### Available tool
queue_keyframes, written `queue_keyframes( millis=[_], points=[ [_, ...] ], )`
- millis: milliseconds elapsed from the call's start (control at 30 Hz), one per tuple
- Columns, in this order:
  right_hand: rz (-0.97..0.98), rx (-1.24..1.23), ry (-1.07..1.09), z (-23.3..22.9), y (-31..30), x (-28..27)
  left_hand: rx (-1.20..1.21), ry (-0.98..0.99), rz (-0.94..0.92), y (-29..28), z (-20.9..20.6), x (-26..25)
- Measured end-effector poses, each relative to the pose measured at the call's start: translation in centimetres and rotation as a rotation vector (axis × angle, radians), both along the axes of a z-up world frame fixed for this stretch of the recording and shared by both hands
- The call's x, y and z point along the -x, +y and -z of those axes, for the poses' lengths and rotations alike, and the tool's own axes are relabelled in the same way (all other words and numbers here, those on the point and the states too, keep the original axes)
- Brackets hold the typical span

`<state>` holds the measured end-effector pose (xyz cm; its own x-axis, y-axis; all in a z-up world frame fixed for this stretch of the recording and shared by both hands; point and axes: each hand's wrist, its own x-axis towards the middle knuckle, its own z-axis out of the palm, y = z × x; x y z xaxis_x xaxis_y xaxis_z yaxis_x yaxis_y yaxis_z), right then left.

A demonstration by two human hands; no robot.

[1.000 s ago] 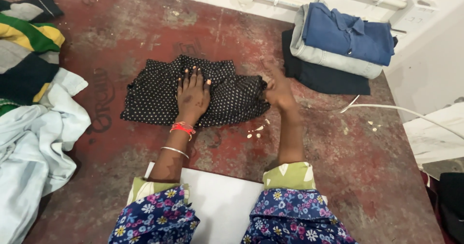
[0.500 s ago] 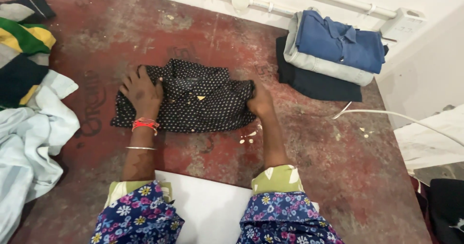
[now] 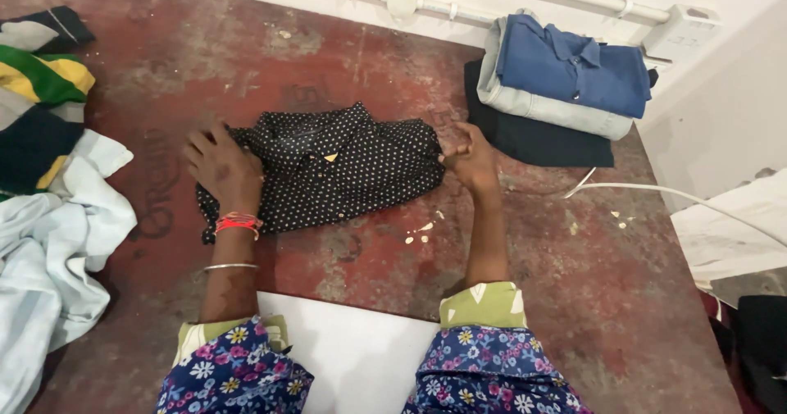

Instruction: The person folds a black polka-dotted shirt and places it on a stack, then folds a striped sweater and places it on the same stack. The person uses their hands to smooth and align the garments during folding.

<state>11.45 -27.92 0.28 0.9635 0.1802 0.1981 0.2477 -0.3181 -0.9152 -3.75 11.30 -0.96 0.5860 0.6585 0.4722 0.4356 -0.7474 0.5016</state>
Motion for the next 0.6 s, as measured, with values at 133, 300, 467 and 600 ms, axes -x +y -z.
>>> queue_keyframes(
  millis=[133,300,467,600],
  points=[
    [-0.062,0.138,-0.016,-1.4,-0.5,0.8,-0.280,-0.116,0.111,-2.5,-2.4,-0.4],
    [-0.330,0.475,-0.101,-2.1,0.0,1.1,-0.192,-0.265,0.622,-8.6,-3.2,-2.0],
    [-0.470,0.122,-0.071,-1.1,2.1,1.5,-0.030,-0.220,0.861,-11.6,-1.1,-4.2],
    [-0.366,-0.001,0.140,-2.3,1.4,2.1,0.089,-0.040,0.726,-11.1,0.7,-6.7]
  ],
)
